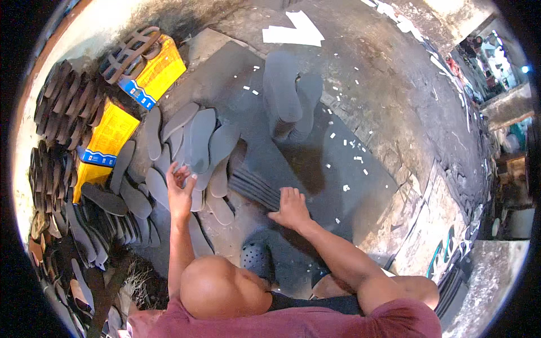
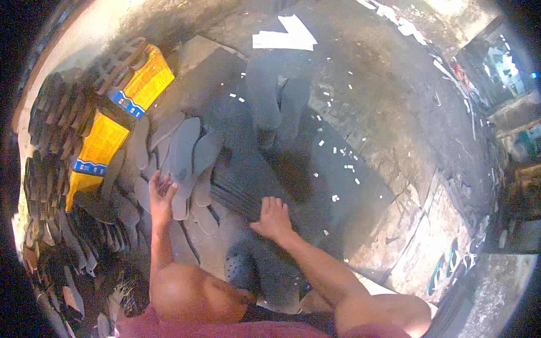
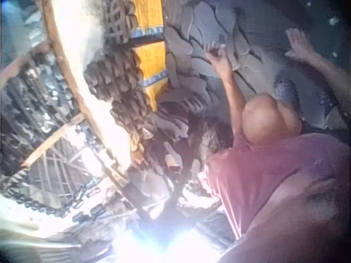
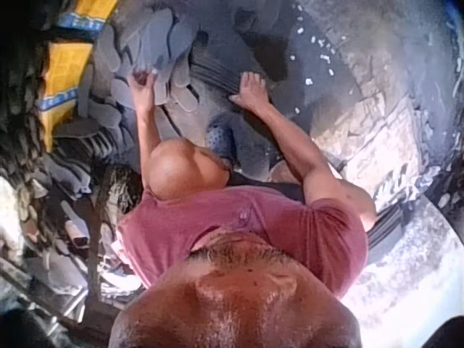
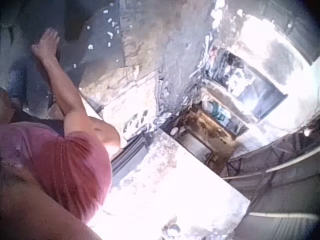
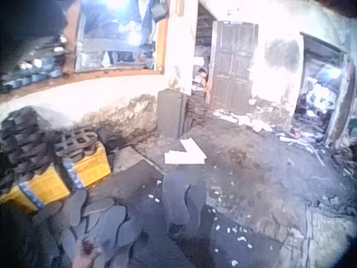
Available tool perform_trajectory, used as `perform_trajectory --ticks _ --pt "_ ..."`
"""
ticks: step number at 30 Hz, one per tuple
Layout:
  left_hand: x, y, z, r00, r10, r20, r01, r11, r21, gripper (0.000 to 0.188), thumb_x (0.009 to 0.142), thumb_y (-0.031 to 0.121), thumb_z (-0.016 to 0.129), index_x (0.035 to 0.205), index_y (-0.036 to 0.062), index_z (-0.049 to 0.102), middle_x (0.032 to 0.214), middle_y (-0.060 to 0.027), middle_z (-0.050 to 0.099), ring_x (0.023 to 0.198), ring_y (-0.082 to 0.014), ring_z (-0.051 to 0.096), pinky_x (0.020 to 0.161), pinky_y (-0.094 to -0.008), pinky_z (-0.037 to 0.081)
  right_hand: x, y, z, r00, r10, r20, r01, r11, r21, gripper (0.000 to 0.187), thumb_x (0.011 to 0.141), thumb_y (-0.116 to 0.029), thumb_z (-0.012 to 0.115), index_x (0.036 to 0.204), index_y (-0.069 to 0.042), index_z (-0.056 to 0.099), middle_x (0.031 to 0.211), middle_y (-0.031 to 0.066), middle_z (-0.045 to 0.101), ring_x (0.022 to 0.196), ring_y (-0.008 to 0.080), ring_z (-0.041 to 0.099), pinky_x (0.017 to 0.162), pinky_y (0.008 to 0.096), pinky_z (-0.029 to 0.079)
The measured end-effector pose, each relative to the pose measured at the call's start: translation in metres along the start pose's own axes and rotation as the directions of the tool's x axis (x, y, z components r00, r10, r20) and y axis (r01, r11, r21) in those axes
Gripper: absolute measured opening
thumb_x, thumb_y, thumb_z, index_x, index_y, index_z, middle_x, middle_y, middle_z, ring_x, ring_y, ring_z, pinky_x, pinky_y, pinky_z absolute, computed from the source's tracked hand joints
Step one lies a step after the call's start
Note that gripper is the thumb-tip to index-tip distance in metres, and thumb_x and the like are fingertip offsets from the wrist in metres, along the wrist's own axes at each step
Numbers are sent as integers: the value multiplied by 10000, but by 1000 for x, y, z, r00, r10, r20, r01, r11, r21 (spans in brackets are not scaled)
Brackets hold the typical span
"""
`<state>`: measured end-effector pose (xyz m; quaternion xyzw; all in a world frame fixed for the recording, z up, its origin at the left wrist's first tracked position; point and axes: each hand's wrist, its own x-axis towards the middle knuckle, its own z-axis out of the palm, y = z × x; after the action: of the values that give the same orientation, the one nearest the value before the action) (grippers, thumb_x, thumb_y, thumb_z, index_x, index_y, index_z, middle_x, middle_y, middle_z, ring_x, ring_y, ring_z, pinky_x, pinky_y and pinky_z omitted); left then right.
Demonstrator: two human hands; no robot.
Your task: The person operates a hydraulic press to cut rubber shoe soles, then sits on the floor to sort and stack the cut soles into neat piles.
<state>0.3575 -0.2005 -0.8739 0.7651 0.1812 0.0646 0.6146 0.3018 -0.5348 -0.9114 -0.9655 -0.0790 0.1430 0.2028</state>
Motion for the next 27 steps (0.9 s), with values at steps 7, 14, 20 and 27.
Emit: perform_trajectory --ticks 7,14,20,27 --pt "11 -6 -8 992 1 -127 3 1000 27 612 985 200 735 1489 -11 461 1384 -145 574 1283 -230 553 1134 -386 413 77 -9 -214 916 308 -255 67 511 857 1028 774 -400 906 1518 -1 319 1409 248 547 1297 350 565 1097 456 452" --pt "104 56 179 895 -150 419 235 959 -159 789 1044 571 554 1592 36 370 1586 -158 449 1466 -283 410 1214 -398 302 215 114 -203 935 317 158 -169 5 986 793 869 -459 820 1400 68 558 1355 248 643 1217 347 646 1041 472 520" --pt "166 2 281 765 -337 549 593 701 -397 797 1053 615 475 1593 39 368 1612 -140 436 1479 -317 411 1185 -520 362 239 104 -172 906 330 265 -326 147 934 778 867 -446 802 1406 56 550 1312 247 660 1171 352 669 1017 490 527" --pt "141 52 306 676 -408 614 710 584 -393 811 1035 665 458 1563 50 428 1547 -159 517 1396 -398 508 1157 -512 405 241 106 -164 912 216 349 -361 17 932 811 883 -496 759 1450 30 511 1388 176 629 1232 324 633 1037 486 517"
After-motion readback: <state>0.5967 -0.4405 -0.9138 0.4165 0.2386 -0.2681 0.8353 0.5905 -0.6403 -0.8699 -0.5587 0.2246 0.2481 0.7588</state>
